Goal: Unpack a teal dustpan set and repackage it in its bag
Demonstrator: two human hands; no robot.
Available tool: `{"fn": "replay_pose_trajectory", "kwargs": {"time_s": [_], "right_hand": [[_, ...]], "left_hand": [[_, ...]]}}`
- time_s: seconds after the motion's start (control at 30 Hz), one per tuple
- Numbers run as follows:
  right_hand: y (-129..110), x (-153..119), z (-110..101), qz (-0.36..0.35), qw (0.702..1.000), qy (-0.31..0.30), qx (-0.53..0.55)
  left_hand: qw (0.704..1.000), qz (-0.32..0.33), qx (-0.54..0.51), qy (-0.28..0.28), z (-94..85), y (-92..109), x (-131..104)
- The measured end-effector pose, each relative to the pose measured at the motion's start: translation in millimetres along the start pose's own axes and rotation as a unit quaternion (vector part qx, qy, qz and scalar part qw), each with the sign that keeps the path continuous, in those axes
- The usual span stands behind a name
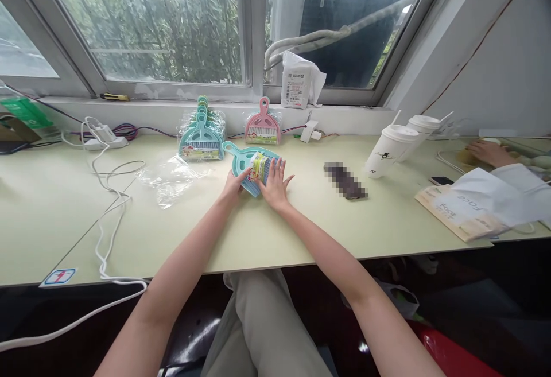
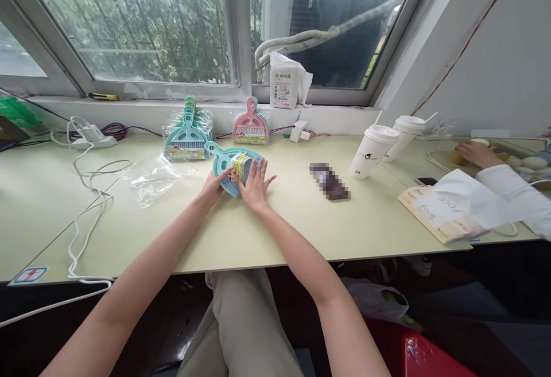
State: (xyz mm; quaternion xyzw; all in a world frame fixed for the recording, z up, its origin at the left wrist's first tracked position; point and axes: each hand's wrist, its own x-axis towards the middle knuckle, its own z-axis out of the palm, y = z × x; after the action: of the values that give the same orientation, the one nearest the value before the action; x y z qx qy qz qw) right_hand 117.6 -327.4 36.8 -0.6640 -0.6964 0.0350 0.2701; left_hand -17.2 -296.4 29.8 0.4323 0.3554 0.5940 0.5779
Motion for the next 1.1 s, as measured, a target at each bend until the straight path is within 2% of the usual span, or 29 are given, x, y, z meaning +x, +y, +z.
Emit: {"fn": "replay_pose_trajectory", "kwargs": {"time_s": [0.1, 0.17, 0.23, 0.37, 0.53, 0.7, 1.1], "right_hand": [[5, 2, -9, -0.079, 0.996, 0.028, -0.025], [7, 2, -13, -0.141, 0.989, 0.016, -0.038], [8, 1, -14, -0.166, 0.986, -0.001, -0.036], [10, -2, -11, -0.156, 0.987, 0.012, -0.033], [14, -5, -11, -0.083, 0.994, 0.043, -0.058], [8, -9, -11, -0.095, 0.993, 0.034, -0.067], [0, -10, -6, -0.107, 0.988, 0.042, -0.101]], "left_hand": [[1.000, 0.005, -0.002, -0.025, 1.7, 3, -2], [1.000, 0.005, -0.007, -0.028, 2.8, 4, -3], [1.000, 0.007, -0.016, -0.019, 3.0, 5, -4], [1.000, 0.002, -0.028, 0.008, 0.3, 7, -2], [0.999, 0.003, -0.027, 0.027, -4.4, 8, 0], [0.997, -0.008, -0.032, 0.065, -3.1, 6, 0], [0.997, -0.022, -0.059, 0.041, -11.8, 4, 0]]}}
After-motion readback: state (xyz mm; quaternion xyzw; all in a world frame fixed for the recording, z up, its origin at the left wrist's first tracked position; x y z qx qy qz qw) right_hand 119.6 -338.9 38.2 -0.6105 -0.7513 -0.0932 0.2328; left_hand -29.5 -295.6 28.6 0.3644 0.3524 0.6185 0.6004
